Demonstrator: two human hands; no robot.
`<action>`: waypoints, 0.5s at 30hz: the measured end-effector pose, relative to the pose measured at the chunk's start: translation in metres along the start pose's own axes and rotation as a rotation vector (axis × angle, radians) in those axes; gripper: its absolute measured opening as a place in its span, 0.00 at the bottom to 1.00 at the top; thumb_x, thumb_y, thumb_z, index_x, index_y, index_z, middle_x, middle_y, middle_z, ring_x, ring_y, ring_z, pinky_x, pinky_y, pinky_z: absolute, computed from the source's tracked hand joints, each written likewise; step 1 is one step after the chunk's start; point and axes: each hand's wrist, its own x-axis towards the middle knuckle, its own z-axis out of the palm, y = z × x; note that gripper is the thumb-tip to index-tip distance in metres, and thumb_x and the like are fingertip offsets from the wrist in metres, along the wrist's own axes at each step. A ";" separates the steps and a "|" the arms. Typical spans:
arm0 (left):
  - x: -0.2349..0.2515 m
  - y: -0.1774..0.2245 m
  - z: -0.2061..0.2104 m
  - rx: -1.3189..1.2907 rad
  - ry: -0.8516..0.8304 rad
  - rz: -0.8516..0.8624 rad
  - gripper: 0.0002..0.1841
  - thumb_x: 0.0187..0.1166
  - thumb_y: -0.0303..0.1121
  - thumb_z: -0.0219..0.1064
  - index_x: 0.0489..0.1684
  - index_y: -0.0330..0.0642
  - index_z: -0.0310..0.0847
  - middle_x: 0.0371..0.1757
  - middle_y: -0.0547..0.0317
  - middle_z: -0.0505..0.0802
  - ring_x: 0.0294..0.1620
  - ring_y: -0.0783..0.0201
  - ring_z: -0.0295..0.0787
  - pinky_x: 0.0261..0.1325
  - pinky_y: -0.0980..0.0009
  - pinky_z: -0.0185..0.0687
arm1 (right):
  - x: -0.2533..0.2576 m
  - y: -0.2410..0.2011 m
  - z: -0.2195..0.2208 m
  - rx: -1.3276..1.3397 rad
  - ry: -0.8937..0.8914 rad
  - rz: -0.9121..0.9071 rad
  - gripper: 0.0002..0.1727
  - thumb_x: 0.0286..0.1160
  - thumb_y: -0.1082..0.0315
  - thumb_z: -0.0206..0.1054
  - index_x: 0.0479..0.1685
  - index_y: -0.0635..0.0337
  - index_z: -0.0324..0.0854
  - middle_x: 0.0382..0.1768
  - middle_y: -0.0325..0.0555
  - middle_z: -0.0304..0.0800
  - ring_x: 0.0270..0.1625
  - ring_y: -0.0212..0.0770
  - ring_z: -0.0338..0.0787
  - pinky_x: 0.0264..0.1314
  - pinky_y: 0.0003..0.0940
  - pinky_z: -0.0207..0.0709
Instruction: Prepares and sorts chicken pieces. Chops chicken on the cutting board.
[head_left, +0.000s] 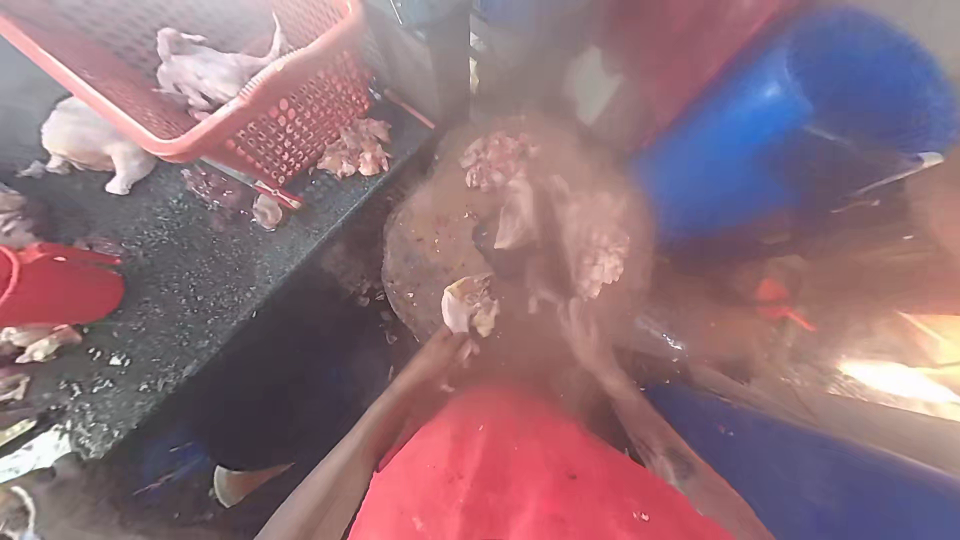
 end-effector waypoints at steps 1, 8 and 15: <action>0.011 -0.002 0.010 -0.073 0.021 -0.015 0.13 0.92 0.34 0.48 0.55 0.36 0.76 0.29 0.57 0.90 0.17 0.69 0.80 0.20 0.74 0.78 | 0.003 -0.029 -0.007 0.101 0.036 -0.163 0.32 0.93 0.42 0.34 0.49 0.59 0.77 0.21 0.31 0.67 0.19 0.27 0.67 0.22 0.28 0.67; 0.043 -0.016 0.045 -0.206 0.119 -0.078 0.13 0.95 0.34 0.46 0.59 0.34 0.69 0.35 0.53 0.92 0.17 0.68 0.81 0.18 0.75 0.77 | -0.013 -0.059 0.041 0.157 0.195 -0.618 0.39 0.87 0.30 0.38 0.40 0.56 0.81 0.28 0.35 0.84 0.36 0.22 0.86 0.45 0.24 0.83; 0.009 -0.033 0.003 0.049 -0.010 -0.068 0.16 0.90 0.33 0.52 0.70 0.38 0.68 0.31 0.58 0.87 0.21 0.69 0.78 0.26 0.73 0.76 | 0.014 0.015 0.094 -0.230 -0.337 0.314 0.32 0.96 0.47 0.38 0.59 0.66 0.80 0.38 0.55 0.85 0.41 0.49 0.86 0.51 0.51 0.81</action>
